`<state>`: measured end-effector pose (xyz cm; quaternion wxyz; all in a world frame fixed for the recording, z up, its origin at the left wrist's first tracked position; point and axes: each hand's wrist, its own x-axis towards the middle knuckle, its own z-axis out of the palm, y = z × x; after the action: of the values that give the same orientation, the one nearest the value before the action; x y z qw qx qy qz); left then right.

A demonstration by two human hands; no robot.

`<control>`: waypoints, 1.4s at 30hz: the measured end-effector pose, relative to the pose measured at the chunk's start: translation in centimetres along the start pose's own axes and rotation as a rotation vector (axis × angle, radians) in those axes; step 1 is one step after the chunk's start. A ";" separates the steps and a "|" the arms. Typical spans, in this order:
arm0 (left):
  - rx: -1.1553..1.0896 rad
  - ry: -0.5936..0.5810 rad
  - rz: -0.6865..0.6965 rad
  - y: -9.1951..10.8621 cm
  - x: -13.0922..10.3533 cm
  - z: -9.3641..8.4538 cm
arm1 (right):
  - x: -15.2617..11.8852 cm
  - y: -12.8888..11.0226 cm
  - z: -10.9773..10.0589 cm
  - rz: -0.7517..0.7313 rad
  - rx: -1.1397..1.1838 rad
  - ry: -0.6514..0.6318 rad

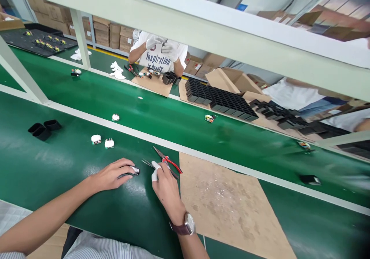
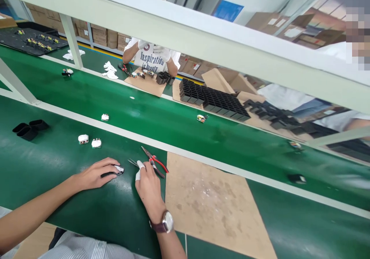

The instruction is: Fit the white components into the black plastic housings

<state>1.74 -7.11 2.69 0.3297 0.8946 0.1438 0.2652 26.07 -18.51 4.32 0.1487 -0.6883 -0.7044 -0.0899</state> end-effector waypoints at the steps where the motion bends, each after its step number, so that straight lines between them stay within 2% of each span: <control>1: 0.019 0.005 0.007 0.0 0.0 0.0 | 0.2 0.0 0.4 -0.013 0.009 -0.017; 4: 0.036 0.063 0.045 0.2 0.1 0.1 | 0.9 -0.4 1.1 -0.044 0.072 -0.033; 7: 0.027 0.126 0.080 0.5 0.5 -0.1 | 1.3 -0.7 1.5 -0.056 0.153 0.004; 13: 0.090 0.022 0.055 0.9 1.0 0.3 | 0.8 0.0 2.7 -0.105 0.180 0.093; 17: 0.121 0.024 0.060 0.3 2.2 -0.1 | 0.2 0.5 3.5 -0.095 0.161 0.099; 20: 0.210 0.098 0.007 -2.3 4.8 -3.0 | 0.1 0.7 3.8 -0.044 0.130 0.080; 25: 0.480 0.368 -0.269 -9.6 10.9 -10.9 | 0.0 0.5 3.9 0.001 0.087 0.135; 27: 0.536 0.434 -0.325 -11.9 12.4 -12.9 | 0.0 0.5 3.9 0.005 0.083 0.140; 28: 0.562 0.455 -0.342 -12.6 12.9 -13.4 | 0.0 0.6 4.0 0.007 0.084 0.139; 30: 0.612 0.473 -0.352 -13.4 13.4 -13.2 | 0.0 0.6 4.2 0.016 0.091 0.133; 32: 0.642 0.446 -0.320 -13.4 13.7 -11.7 | 0.2 0.6 4.5 0.032 0.104 0.135; 38: 0.561 0.106 -0.154 -12.5 16.2 -5.5 | 1.1 0.6 5.2 0.113 0.137 0.095; 42: 0.517 0.019 -0.141 -10.9 17.9 -3.6 | 1.3 0.8 4.8 0.148 0.146 0.031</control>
<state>13.40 10.56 4.58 0.1068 0.9342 0.2719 0.2046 26.43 -15.70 0.17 0.2155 -0.7241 -0.6540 -0.0380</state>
